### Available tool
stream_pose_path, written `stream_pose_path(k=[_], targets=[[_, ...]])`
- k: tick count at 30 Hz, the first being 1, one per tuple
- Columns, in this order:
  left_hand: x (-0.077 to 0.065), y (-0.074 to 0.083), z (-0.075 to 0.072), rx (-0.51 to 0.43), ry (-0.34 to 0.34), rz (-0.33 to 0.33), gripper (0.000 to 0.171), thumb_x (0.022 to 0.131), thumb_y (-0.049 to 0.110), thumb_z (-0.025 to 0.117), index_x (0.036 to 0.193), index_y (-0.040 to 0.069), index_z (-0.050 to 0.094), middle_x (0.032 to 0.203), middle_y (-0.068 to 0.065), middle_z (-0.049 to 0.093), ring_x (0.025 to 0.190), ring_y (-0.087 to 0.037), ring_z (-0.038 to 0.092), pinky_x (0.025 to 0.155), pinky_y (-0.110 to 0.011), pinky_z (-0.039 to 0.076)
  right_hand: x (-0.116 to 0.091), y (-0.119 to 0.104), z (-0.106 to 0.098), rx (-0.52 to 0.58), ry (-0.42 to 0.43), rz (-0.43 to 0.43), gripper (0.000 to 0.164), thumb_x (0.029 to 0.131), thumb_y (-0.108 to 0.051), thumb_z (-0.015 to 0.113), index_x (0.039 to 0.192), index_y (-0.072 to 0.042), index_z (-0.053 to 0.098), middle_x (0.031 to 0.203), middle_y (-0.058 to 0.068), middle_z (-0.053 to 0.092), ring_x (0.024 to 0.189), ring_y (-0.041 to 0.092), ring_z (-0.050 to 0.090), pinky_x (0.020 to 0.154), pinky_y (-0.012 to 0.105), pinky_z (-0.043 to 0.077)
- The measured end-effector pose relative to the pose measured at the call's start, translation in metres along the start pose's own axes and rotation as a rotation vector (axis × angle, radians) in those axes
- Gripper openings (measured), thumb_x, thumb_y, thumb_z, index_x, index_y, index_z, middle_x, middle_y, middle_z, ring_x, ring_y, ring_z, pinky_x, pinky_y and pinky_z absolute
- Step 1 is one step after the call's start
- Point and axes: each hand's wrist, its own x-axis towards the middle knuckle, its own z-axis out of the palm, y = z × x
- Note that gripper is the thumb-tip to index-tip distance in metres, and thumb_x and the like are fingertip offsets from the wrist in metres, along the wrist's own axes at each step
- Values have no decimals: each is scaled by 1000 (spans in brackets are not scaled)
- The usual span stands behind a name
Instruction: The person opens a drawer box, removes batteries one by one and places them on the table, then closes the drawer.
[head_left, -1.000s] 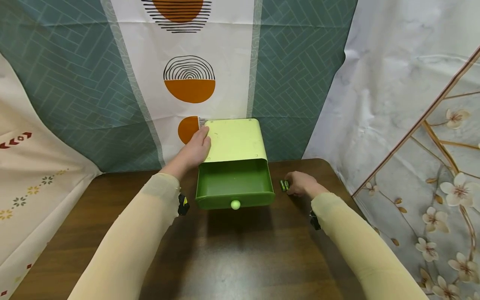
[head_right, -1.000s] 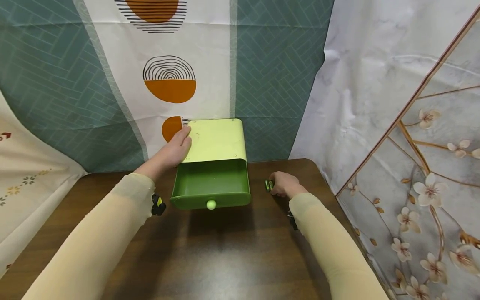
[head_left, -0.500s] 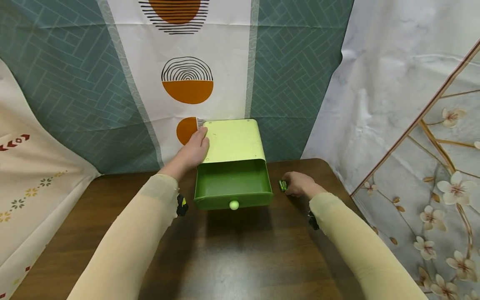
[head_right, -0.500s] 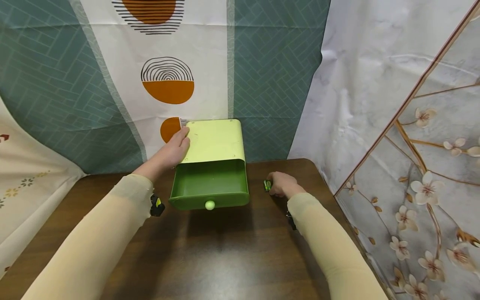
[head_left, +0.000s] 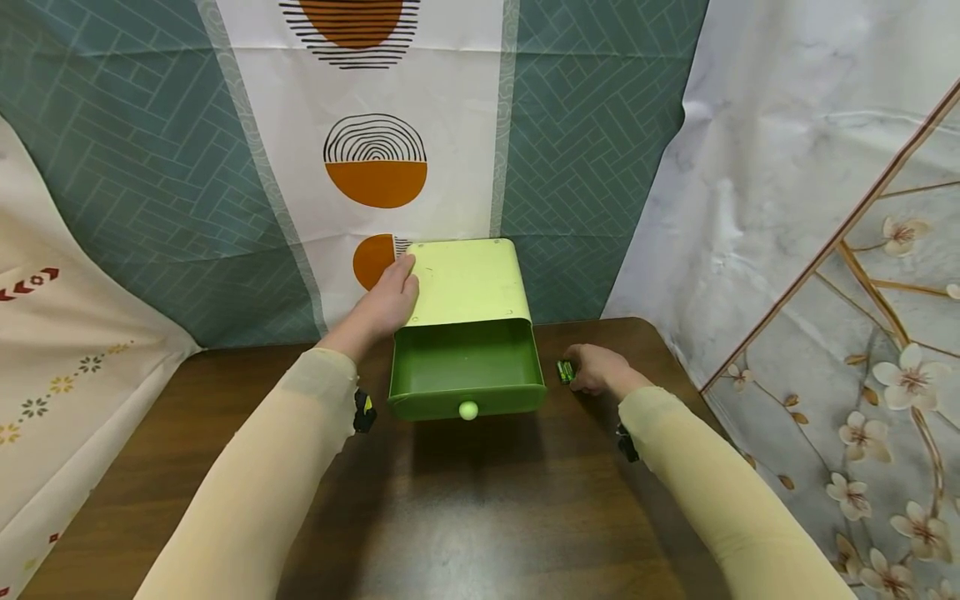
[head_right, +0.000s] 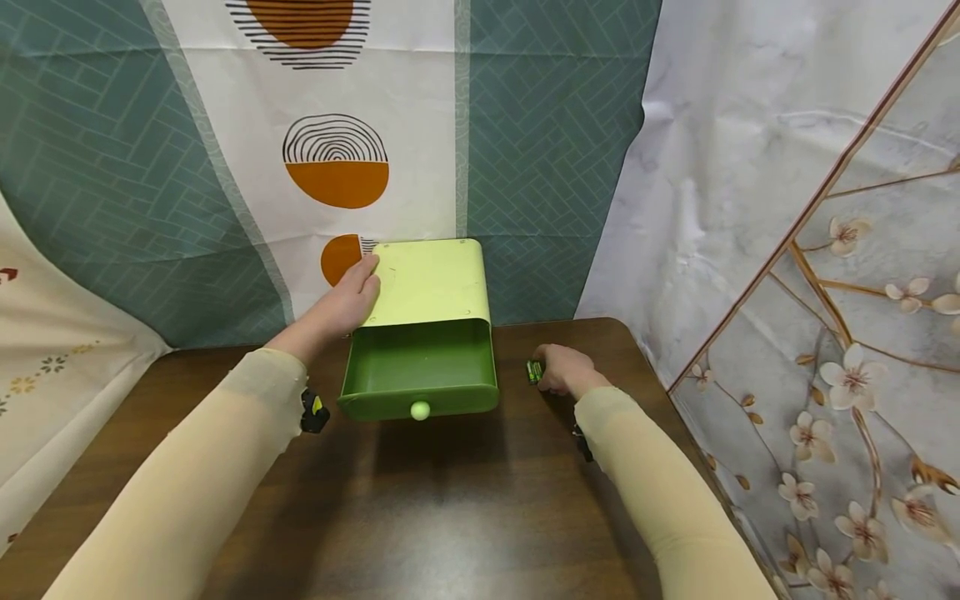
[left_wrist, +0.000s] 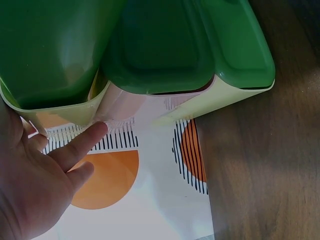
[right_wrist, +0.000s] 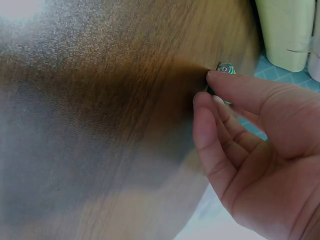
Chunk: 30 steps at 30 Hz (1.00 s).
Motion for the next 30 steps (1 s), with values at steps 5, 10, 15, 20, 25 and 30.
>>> stream_pose_path(k=[5, 10, 15, 20, 25, 30], targets=[[0, 0, -1, -4, -7, 8, 66, 120, 33, 18, 177, 2, 6, 184, -17, -1, 170, -29, -3, 136, -48, 4, -6, -1, -1, -43, 18, -12, 68, 95, -8, 83, 157, 0, 56, 114, 16, 70, 71, 21, 71, 69, 35, 62], [0, 0, -2, -7, -13, 14, 66, 121, 34, 18, 177, 2, 5, 184, -17, -2, 170, -29, -4, 136, -48, 3, -16, -1, -3, -89, 48, -44, 67, 96, -12, 83, 156, -2, 57, 103, 10, 72, 69, 20, 71, 71, 40, 59], [-1, 0, -3, -8, -12, 12, 66, 121, 34, 18, 177, 2, 5, 185, -17, -2, 170, -29, -4, 136, -48, 3, -24, 0, -5, -119, 89, -70, 67, 94, -13, 83, 155, -3, 58, 92, 3, 71, 70, 19, 68, 74, 43, 54], [0, -2, -2, 2, -9, 16, 66, 120, 32, 18, 177, 0, 5, 184, -20, -1, 170, -31, -3, 136, -48, 3, -35, -1, -9, -148, 141, -93, 65, 93, -14, 82, 153, -6, 61, 88, 0, 70, 77, 19, 63, 75, 44, 51], [1, -3, -2, 4, -1, 14, 66, 120, 32, 17, 176, -1, 6, 184, -20, 0, 170, -32, -2, 136, -48, 3, -52, -7, -17, -176, 204, -148, 59, 94, -13, 80, 150, -5, 64, 93, 0, 74, 84, 22, 67, 76, 47, 54], [0, -4, -1, -5, -2, 13, 66, 120, 32, 17, 177, 1, 6, 184, -19, -1, 170, -31, -3, 136, -48, 3, -72, -16, -23, -175, 251, -209, 55, 95, -14, 82, 147, -6, 67, 96, -2, 77, 87, 21, 72, 78, 50, 57]])
